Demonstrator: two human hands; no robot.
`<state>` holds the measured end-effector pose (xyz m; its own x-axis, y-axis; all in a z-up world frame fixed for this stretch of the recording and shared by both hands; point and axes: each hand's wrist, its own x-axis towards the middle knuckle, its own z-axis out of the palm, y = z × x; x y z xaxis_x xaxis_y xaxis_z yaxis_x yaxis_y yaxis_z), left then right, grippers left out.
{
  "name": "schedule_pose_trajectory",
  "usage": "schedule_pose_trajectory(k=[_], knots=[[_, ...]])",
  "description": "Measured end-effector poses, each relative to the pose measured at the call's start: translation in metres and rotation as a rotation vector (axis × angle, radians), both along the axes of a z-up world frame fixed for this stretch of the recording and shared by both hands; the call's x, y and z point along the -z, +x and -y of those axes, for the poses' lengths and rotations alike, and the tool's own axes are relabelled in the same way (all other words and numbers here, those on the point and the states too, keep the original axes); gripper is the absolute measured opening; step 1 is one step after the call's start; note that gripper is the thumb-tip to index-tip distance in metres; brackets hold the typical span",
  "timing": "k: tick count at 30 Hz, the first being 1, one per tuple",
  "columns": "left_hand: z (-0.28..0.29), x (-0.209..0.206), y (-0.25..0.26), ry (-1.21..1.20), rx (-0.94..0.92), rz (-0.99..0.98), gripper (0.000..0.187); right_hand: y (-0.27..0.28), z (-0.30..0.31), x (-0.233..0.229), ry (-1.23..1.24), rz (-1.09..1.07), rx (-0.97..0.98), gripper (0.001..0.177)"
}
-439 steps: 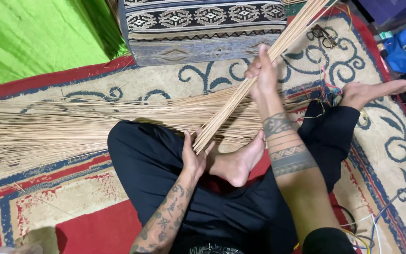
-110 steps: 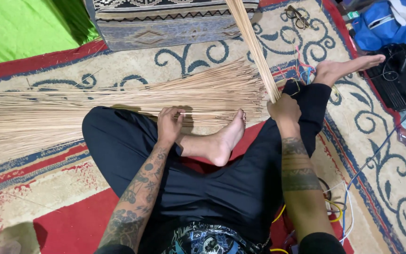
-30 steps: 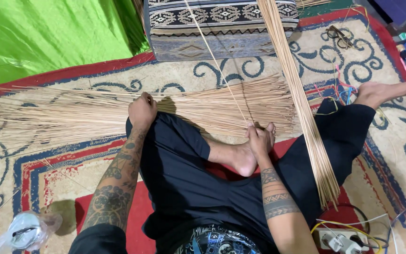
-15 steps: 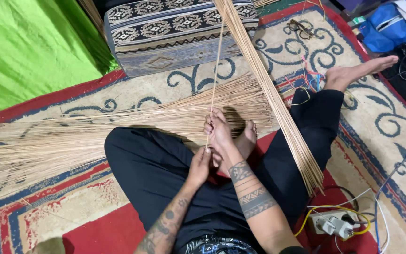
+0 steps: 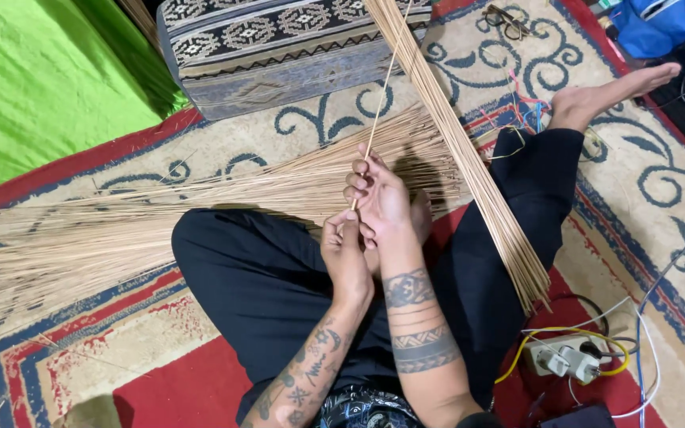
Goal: Weaving thin wooden sticks together to create a flat structure while sitting on the floor
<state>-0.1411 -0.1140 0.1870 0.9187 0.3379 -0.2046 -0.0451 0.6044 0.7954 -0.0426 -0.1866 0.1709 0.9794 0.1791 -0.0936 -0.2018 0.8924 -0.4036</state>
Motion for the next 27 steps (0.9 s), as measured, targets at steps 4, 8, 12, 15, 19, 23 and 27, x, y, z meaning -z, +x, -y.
schedule_pose_trajectory(k=[4, 8, 12, 15, 19, 23, 27], knots=[[0.007, 0.014, -0.023, 0.010, -0.015, 0.030, 0.012, -0.017, 0.005, -0.001, -0.024, 0.014, -0.089, 0.029], [-0.002, 0.024, -0.023, 0.081, -0.073, 0.019, 0.014, -0.021, 0.000, -0.011, -0.031, 0.004, -0.138, 0.030], [-0.015, 0.012, -0.027, 0.150, -0.148, -0.025, 0.018, -0.021, -0.005, -0.007, -0.004, -0.006, -0.146, 0.030], [-0.015, 0.025, -0.022, 0.187, -0.160, -0.045, 0.013, -0.020, -0.005, -0.006, -0.005, -0.003, -0.141, 0.030], [-0.013, 0.024, -0.025, 0.234, -0.113, -0.067, 0.009, -0.022, 0.000, -0.009, -0.017, -0.003, -0.122, 0.029], [-0.013, 0.012, -0.028, 0.184, -0.012, -0.050, 0.010, -0.027, 0.004, -0.019, -0.065, -0.033, -0.096, 0.028], [-0.013, 0.070, -0.008, 0.188, 0.055, 0.004, 0.017, -0.029, 0.003, -0.022, -0.113, -0.083, -0.075, 0.027]])
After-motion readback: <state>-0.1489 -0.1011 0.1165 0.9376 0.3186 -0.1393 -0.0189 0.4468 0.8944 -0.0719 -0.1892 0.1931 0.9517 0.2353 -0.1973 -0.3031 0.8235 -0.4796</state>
